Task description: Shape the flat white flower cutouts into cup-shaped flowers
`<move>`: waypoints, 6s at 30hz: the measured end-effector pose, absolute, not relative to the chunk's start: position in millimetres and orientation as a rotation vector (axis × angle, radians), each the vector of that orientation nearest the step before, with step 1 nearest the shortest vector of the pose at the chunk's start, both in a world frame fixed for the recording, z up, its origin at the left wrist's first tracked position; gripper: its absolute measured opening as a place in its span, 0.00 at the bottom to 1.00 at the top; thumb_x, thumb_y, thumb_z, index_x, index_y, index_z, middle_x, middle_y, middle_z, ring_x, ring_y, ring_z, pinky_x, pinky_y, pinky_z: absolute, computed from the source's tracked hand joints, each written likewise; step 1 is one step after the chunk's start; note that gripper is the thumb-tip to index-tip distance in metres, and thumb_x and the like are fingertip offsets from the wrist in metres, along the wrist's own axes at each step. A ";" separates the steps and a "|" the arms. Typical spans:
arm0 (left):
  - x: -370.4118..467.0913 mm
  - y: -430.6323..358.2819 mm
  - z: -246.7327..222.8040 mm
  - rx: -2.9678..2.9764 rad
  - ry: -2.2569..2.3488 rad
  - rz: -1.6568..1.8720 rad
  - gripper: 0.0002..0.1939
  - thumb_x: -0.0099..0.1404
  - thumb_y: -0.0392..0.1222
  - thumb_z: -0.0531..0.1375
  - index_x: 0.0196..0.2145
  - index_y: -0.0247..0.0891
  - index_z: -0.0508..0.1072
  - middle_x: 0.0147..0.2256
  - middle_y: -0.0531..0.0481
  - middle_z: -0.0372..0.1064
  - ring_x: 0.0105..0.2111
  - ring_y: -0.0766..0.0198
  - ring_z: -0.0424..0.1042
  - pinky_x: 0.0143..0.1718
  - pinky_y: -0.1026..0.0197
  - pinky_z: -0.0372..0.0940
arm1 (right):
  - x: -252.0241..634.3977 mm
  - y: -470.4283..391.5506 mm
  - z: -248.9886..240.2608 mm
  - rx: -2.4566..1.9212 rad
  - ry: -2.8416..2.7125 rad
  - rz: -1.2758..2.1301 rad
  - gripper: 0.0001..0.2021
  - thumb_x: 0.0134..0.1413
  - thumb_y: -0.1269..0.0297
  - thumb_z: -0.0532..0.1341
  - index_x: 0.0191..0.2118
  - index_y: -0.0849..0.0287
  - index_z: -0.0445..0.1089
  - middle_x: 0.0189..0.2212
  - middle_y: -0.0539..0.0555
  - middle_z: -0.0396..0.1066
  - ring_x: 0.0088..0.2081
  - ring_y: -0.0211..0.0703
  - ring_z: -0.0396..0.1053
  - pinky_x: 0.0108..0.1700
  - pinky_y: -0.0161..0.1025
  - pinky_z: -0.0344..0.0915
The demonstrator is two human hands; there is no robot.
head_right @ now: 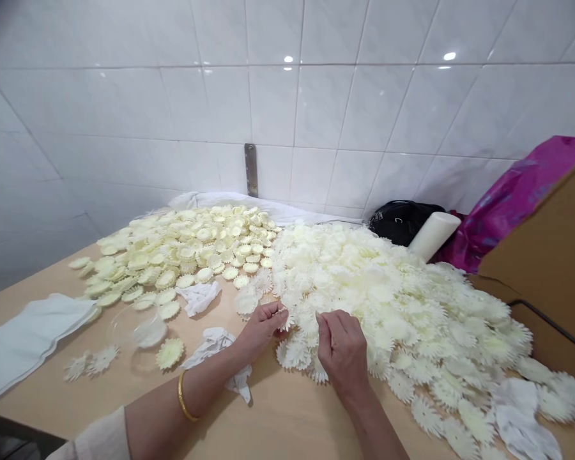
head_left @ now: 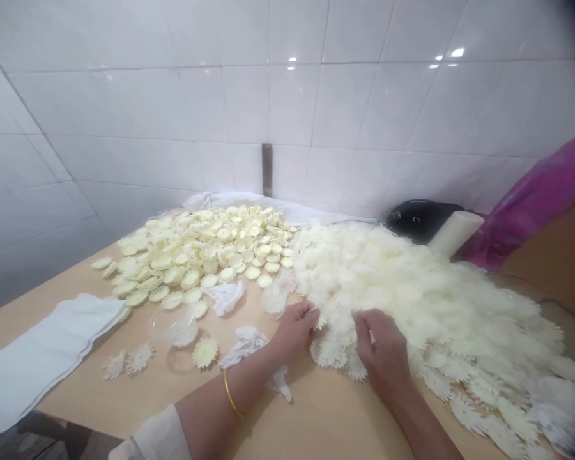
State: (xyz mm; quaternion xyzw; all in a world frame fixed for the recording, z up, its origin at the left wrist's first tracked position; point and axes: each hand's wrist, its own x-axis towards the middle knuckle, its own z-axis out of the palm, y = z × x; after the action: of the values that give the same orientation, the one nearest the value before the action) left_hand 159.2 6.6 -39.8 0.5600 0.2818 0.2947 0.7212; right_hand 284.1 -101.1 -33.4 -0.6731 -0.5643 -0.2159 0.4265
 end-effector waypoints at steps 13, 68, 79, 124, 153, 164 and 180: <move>157.1 18.7 -42.4 1.316 0.543 0.740 0.20 0.52 0.54 0.56 0.16 0.35 0.59 0.12 0.57 0.53 0.15 0.74 0.52 0.19 0.67 0.48 | 258.8 -63.6 3.9 -1.594 -1.365 0.070 0.07 0.52 0.63 0.54 0.32 0.60 0.65 0.27 0.53 0.67 0.29 0.39 0.64 0.32 0.35 0.62; 156.0 11.1 -30.3 1.497 0.569 0.598 0.20 0.56 0.55 0.52 0.19 0.36 0.59 0.14 0.57 0.54 0.16 0.72 0.55 0.20 0.67 0.52 | 259.9 -64.2 -2.5 -1.430 -1.177 0.638 0.11 0.52 0.57 0.54 0.35 0.59 0.66 0.29 0.52 0.66 0.32 0.40 0.63 0.36 0.35 0.60; 155.8 5.8 -25.9 1.537 0.682 0.701 0.22 0.60 0.55 0.46 0.22 0.35 0.65 0.20 0.52 0.63 0.21 0.68 0.63 0.24 0.65 0.57 | 266.7 -59.7 -12.1 -1.566 -0.998 0.408 0.20 0.51 0.54 0.53 0.17 0.58 0.48 0.16 0.44 0.45 0.20 0.33 0.46 0.22 0.31 0.47; 156.2 36.6 -26.0 1.040 0.550 0.539 0.15 0.48 0.43 0.64 0.23 0.35 0.59 0.20 0.49 0.69 0.19 0.68 0.67 0.23 0.66 0.60 | 256.1 -59.6 -14.1 -1.556 -1.140 0.277 0.09 0.51 0.60 0.55 0.34 0.60 0.64 0.31 0.55 0.67 0.35 0.44 0.64 0.38 0.40 0.62; 154.2 31.4 -24.1 1.025 0.398 0.346 0.12 0.47 0.43 0.65 0.25 0.30 0.70 0.22 0.48 0.68 0.24 0.66 0.68 0.31 0.61 0.62 | 263.3 -62.4 -11.1 -1.521 -1.093 0.481 0.09 0.50 0.63 0.55 0.23 0.60 0.62 0.20 0.48 0.59 0.25 0.37 0.57 0.28 0.33 0.56; 153.5 32.8 -20.9 1.096 0.363 0.278 0.14 0.49 0.46 0.63 0.24 0.32 0.65 0.19 0.48 0.67 0.20 0.67 0.67 0.26 0.63 0.59 | 264.1 -61.6 -13.8 -1.453 -0.907 0.495 0.14 0.49 0.58 0.55 0.19 0.59 0.55 0.17 0.45 0.52 0.22 0.34 0.51 0.25 0.32 0.53; 155.6 22.8 -23.3 1.273 0.434 0.310 0.12 0.51 0.46 0.60 0.22 0.34 0.64 0.19 0.51 0.66 0.20 0.68 0.65 0.26 0.64 0.59 | 275.6 -58.7 -14.7 -1.775 -0.971 -0.021 0.21 0.55 0.52 0.46 0.17 0.57 0.44 0.14 0.44 0.44 0.18 0.33 0.46 0.21 0.32 0.47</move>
State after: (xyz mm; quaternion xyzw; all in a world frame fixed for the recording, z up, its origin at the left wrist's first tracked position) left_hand 155.6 22.8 -23.3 0.5870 0.2001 0.1429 0.7713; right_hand 275.6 -58.7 -14.7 -0.7437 -0.4068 -0.0088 0.5303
